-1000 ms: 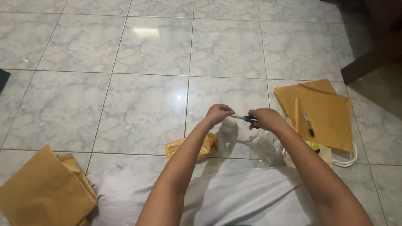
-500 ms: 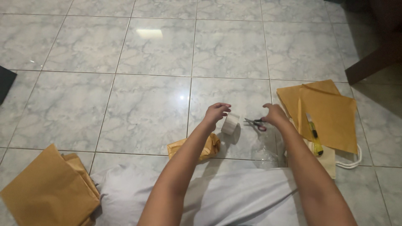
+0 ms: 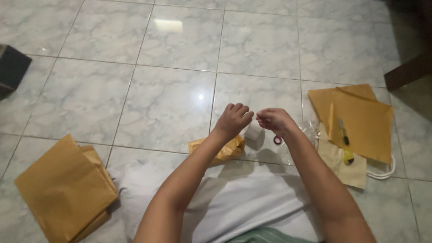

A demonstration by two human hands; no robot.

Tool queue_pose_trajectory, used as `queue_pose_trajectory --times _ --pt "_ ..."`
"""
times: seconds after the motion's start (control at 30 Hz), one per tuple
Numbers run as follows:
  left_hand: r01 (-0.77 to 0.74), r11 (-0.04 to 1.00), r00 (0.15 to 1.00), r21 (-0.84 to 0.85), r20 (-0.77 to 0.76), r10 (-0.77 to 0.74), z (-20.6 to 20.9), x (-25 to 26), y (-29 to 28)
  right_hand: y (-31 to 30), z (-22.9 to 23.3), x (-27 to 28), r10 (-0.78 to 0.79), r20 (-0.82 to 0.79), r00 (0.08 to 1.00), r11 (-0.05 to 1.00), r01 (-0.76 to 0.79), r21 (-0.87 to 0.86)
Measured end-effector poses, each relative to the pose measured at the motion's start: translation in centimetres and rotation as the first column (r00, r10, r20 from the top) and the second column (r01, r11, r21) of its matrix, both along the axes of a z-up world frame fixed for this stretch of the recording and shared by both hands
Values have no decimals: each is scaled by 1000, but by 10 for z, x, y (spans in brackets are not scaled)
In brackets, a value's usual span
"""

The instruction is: The person wraps small items in brown paper, folds the edges, and secures them with clear tape. They use scissors to cut the tape and place the finished packages aside.

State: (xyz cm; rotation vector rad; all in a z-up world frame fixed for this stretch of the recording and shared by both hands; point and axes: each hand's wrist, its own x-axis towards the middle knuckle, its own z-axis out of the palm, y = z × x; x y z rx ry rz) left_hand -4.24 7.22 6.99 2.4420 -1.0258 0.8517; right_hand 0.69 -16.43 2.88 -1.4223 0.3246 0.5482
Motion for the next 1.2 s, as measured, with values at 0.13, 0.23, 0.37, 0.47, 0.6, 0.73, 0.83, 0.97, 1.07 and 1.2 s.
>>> queue_pose_trajectory --times 0.13,0.23,0.37,0.47,0.6,0.73,0.83,0.97,1.07,1.2 --pt "-63 980 971 -188 -240 17 -35 -28 24 -4 -22 -37 -98 14 995 994 97 50" --pt "-170 966 737 195 -626 256 -68 -54 41 13 -56 -83 18 -27 999 1000 -17 13" --pt "-250 927 619 281 -690 376 -106 -81 54 35 -110 -110 113 216 970 991 -95 -89" --pt "-277 938 651 209 -677 343 -125 -89 59 51 -149 -110 99 429 898 995 -79 -65" --pt "-340 924 727 172 -576 375 -140 -92 59 63 -179 -106 96 531 842 955 73 -289" --pt "-355 912 802 204 -435 410 -158 -97 59 77 -183 -102 38 579 814 952 147 -269" --pt "-375 906 822 198 -382 424 -168 -95 62 91 -176 -98 -70 420 905 985 131 -116" --pt "-413 887 858 204 -239 455 -182 -93 62 108 -172 -103 -107 381 918 946 212 -245" --pt "-384 889 841 248 -304 448 -192 -92 58 122 -170 -110 -62 415 908 897 233 -376" --pt "-230 938 892 259 -330 310 -205 -85 53 130 -155 -109 -21 406 914 872 216 -440"
